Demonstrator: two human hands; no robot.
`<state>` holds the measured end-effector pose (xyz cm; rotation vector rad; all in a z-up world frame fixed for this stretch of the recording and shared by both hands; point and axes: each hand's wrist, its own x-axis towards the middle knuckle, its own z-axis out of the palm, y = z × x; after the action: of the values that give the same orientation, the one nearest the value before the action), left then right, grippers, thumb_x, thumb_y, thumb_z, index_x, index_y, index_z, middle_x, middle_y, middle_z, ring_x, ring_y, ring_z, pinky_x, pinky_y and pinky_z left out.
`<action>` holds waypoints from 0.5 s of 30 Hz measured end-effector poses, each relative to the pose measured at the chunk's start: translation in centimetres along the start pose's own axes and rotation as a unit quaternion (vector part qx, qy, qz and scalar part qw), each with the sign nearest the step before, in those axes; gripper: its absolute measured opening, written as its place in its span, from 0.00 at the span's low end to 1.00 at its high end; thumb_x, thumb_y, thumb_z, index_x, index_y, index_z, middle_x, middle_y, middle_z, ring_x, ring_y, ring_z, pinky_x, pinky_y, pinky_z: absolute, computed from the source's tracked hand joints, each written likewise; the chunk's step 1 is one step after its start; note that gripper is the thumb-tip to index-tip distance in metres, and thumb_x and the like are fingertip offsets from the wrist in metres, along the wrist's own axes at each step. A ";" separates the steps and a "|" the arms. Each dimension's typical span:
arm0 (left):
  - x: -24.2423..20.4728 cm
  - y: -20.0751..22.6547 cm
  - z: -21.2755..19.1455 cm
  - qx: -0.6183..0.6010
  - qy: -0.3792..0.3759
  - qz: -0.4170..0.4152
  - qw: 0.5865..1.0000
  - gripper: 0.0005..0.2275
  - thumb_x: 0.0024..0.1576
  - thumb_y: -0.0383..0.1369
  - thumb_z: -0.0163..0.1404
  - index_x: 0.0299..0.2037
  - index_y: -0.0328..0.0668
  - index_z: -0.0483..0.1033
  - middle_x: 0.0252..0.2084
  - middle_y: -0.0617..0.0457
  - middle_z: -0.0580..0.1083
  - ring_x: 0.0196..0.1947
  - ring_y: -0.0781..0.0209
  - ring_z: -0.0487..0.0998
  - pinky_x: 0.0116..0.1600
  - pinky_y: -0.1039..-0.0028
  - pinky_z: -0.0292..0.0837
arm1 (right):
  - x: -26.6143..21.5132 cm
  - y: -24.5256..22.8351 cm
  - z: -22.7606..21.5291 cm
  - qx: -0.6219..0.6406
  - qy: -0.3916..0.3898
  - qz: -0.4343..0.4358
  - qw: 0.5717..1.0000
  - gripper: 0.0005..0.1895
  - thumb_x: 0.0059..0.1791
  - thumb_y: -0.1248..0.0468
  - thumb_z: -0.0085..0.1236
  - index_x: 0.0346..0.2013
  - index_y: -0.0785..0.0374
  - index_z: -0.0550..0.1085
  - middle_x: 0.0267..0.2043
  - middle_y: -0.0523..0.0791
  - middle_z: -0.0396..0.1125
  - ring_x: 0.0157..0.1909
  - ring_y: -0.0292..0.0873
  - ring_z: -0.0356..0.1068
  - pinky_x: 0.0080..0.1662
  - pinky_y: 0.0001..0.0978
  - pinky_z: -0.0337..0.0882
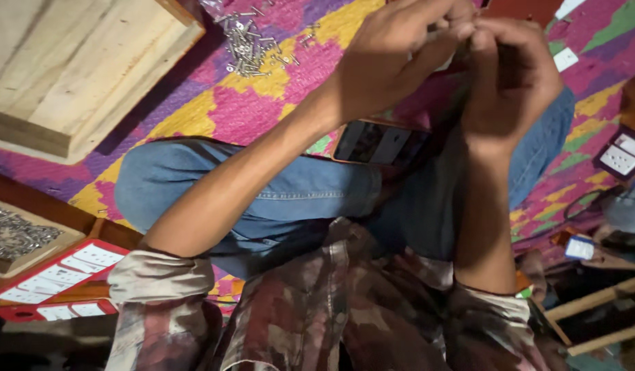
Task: The person sits on the floor and assembles white electrical switch modules into a red switchboard frame. They insert the modules into the frame, then pick up screws and tighten them by hand to secure the switches in place.
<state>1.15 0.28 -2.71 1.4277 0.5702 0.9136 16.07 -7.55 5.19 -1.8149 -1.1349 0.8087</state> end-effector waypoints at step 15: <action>-0.6 -1.2 0.4 0.012 -0.065 -0.069 0.995 0.15 0.71 0.39 0.44 0.39 0.38 0.78 0.24 0.49 0.72 0.23 0.56 0.75 0.30 0.63 0.65 | -1.2 2.3 -0.9 0.037 0.002 0.009 0.999 0.06 0.66 0.69 0.58 0.48 0.70 0.72 0.40 0.46 0.72 0.39 0.35 0.69 0.43 0.25 0.68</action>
<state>1.33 -0.34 -4.01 1.4388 0.5759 0.7025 17.20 -9.51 3.65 -1.7675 -1.0727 0.8465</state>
